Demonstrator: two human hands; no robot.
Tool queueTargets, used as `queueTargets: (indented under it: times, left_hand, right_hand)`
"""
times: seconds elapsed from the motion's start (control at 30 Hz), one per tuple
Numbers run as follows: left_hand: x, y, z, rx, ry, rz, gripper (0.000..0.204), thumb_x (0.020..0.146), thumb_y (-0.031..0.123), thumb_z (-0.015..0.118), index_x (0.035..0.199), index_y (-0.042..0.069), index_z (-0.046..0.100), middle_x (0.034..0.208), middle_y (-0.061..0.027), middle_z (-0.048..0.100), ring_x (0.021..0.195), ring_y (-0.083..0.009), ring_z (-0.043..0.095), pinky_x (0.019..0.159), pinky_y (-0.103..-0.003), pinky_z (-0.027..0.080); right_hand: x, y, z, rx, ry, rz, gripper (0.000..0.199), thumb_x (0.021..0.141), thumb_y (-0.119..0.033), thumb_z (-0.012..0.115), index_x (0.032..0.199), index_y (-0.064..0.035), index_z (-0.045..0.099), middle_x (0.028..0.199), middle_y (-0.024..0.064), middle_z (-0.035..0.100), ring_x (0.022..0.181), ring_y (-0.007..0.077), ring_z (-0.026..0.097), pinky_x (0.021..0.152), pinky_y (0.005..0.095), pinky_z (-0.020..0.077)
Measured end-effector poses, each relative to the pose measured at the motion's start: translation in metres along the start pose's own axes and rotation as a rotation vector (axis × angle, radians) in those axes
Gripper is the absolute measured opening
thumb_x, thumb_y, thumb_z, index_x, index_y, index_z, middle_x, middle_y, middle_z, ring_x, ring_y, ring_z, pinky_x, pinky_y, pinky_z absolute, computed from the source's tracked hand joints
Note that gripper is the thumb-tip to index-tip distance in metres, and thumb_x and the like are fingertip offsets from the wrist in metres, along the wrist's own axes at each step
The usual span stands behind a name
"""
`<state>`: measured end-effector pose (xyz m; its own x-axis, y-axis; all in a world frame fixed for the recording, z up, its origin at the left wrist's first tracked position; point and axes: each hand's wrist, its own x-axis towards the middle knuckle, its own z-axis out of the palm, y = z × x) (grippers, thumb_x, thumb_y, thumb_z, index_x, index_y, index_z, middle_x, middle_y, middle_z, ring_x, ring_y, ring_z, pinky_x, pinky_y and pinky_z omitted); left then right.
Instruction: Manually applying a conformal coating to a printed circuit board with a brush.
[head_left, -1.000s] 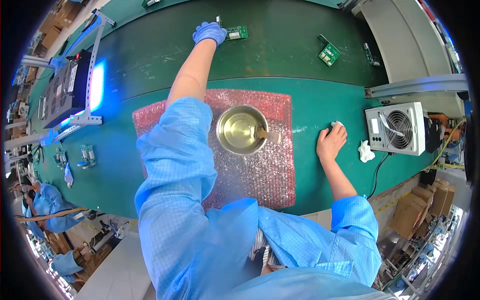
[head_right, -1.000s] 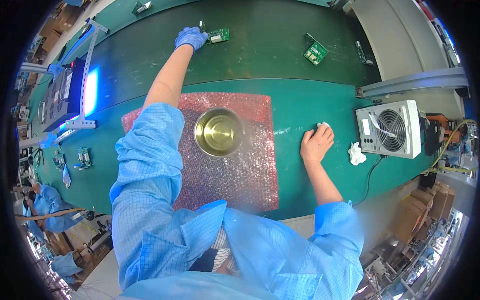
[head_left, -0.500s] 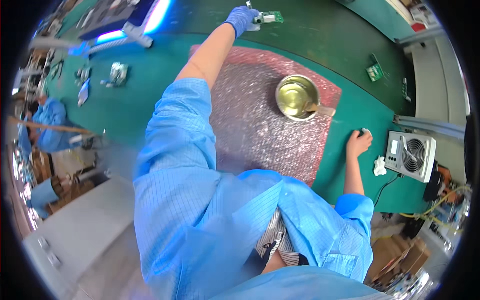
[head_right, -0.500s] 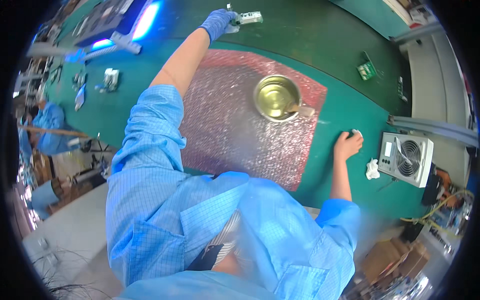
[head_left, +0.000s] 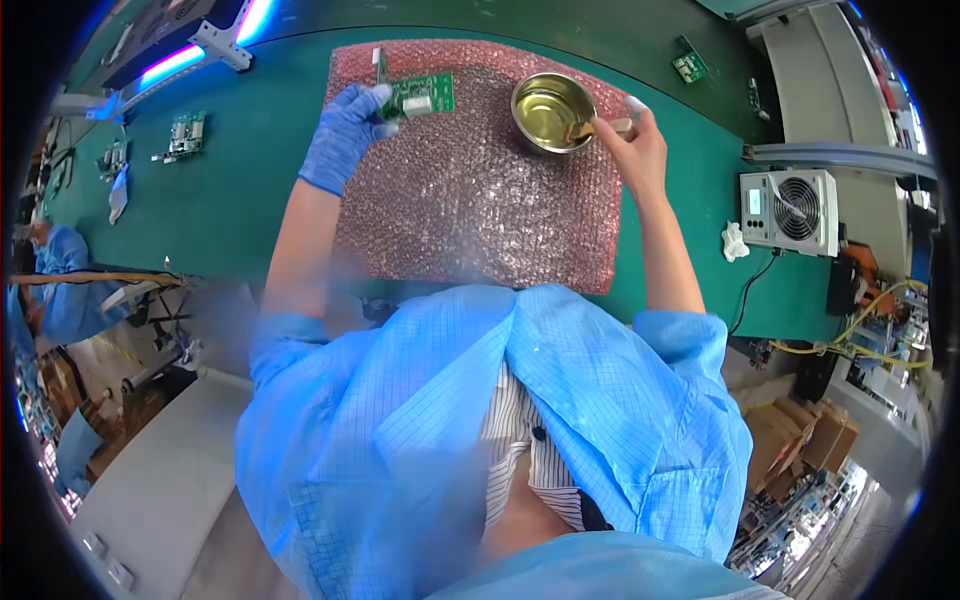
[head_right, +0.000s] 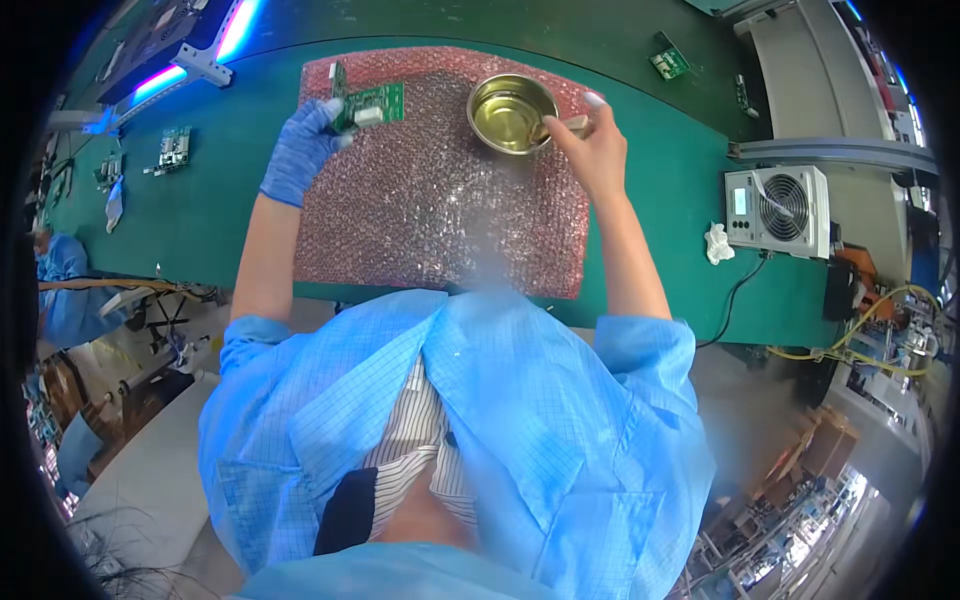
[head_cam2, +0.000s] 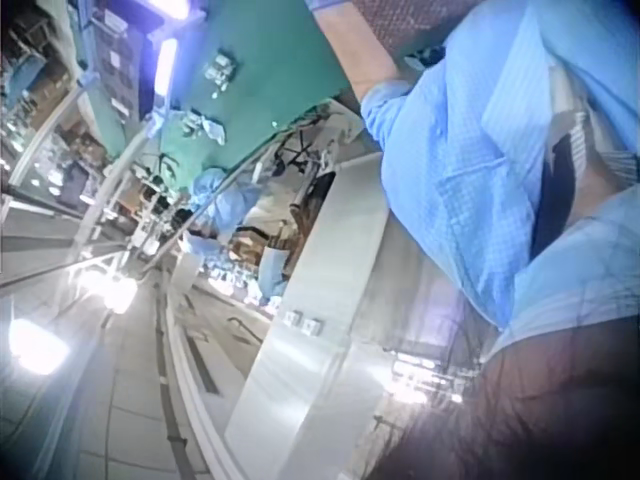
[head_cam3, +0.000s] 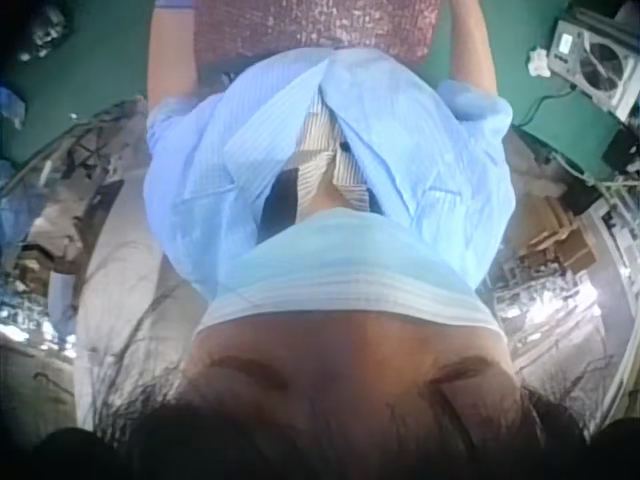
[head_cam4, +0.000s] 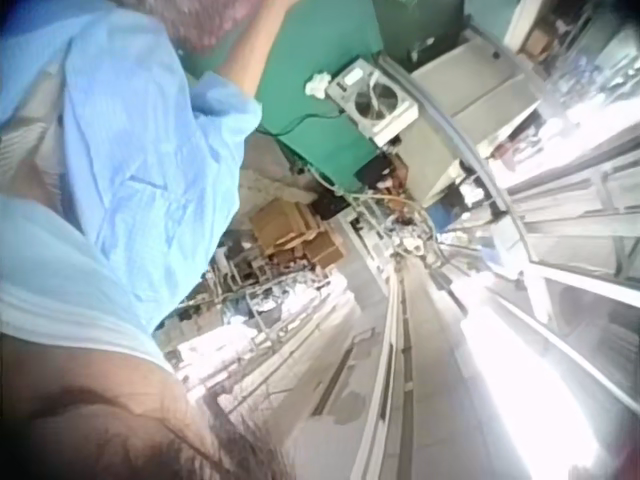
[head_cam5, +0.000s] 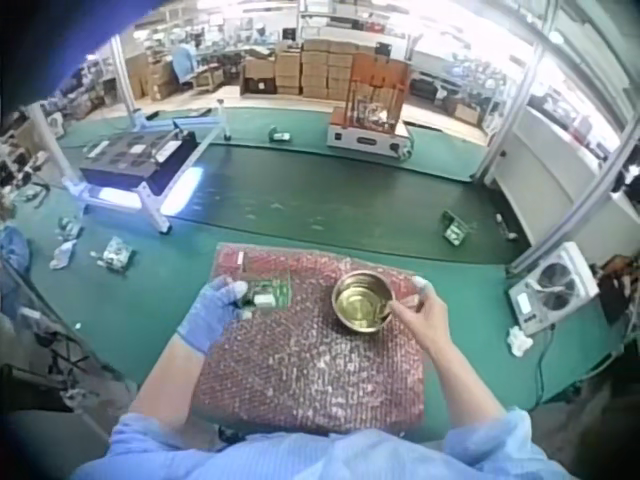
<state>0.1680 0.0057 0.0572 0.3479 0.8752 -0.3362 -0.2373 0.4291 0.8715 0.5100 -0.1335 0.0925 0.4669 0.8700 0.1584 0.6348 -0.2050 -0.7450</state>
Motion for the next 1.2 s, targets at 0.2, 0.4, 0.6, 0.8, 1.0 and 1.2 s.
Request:
queueTargets:
  times: [0.2, 0.4, 0.6, 0.8, 1.0, 1.2]
  left_hand:
    - [-0.037, -0.016, 0.009, 0.085, 0.077, 0.027, 0.016, 0.082, 0.014, 0.065, 0.078, 0.008, 0.051, 0.075, -0.0038, 0.057, 0.062, -0.0118, 0.059, 0.044, -0.023, 0.053]
    - [-0.037, -0.035, 0.023, 0.046, 0.066, 0.001, 0.018, 0.081, 0.015, 0.065, 0.087, 0.006, 0.051, 0.079, -0.0037, 0.056, 0.062, -0.0109, 0.058, 0.043, -0.022, 0.052]
    - [-0.030, -0.040, 0.037, 0.045, 0.060, 0.003, 0.020, 0.082, 0.015, 0.065, 0.092, 0.005, 0.052, 0.082, -0.0043, 0.056, 0.064, -0.0112, 0.059, 0.043, -0.021, 0.052]
    - [-0.028, -0.045, 0.034, 0.006, 0.094, 0.002, 0.018, 0.082, 0.015, 0.065, 0.092, 0.006, 0.053, 0.081, -0.0048, 0.059, 0.063, -0.0119, 0.060, 0.044, -0.021, 0.052]
    - [-0.026, -0.048, 0.030, 0.024, 0.107, -0.009, 0.019, 0.082, 0.015, 0.066, 0.091, 0.006, 0.053, 0.081, -0.0041, 0.058, 0.063, -0.0108, 0.059, 0.044, -0.021, 0.052]
    - [-0.026, -0.047, 0.032, 0.010, 0.115, -0.020, 0.020, 0.082, 0.016, 0.066, 0.092, 0.006, 0.053, 0.082, -0.0042, 0.059, 0.064, -0.0111, 0.059, 0.045, -0.021, 0.052]
  right_hand:
    - [0.016, 0.003, 0.007, -0.159, -0.115, 0.064, 0.030, 0.080, -0.033, 0.062, 0.089, -0.0044, 0.064, 0.072, 0.0105, 0.065, 0.068, 0.0228, 0.064, 0.065, 0.0327, 0.0486]
    - [0.013, 0.005, 0.012, -0.097, -0.143, 0.002, 0.027, 0.082, -0.030, 0.058, 0.086, -0.0026, 0.061, 0.076, 0.0132, 0.065, 0.071, 0.0260, 0.064, 0.066, 0.0362, 0.0480]
    - [0.017, 0.001, 0.012, -0.101, -0.076, 0.008, 0.026, 0.082, -0.028, 0.059, 0.086, -0.0024, 0.060, 0.075, 0.0140, 0.064, 0.071, 0.0275, 0.063, 0.064, 0.0355, 0.0478]
    - [0.025, 0.008, -0.014, 0.048, -0.034, 0.023, 0.022, 0.086, -0.025, 0.059, 0.084, -0.0035, 0.060, 0.061, 0.0013, 0.059, 0.048, 0.0060, 0.051, 0.043, 0.0213, 0.0382]
    - [0.028, -0.003, -0.040, 0.129, -0.034, 0.098, 0.022, 0.087, -0.024, 0.059, 0.086, -0.0020, 0.060, 0.060, 0.0019, 0.057, 0.044, 0.0041, 0.046, 0.039, 0.0189, 0.0335]
    - [0.022, -0.010, -0.051, 0.329, -0.067, 0.125, 0.022, 0.087, -0.025, 0.060, 0.094, -0.0039, 0.062, 0.066, -0.0003, 0.058, 0.051, 0.0024, 0.046, 0.046, 0.0173, 0.0346]
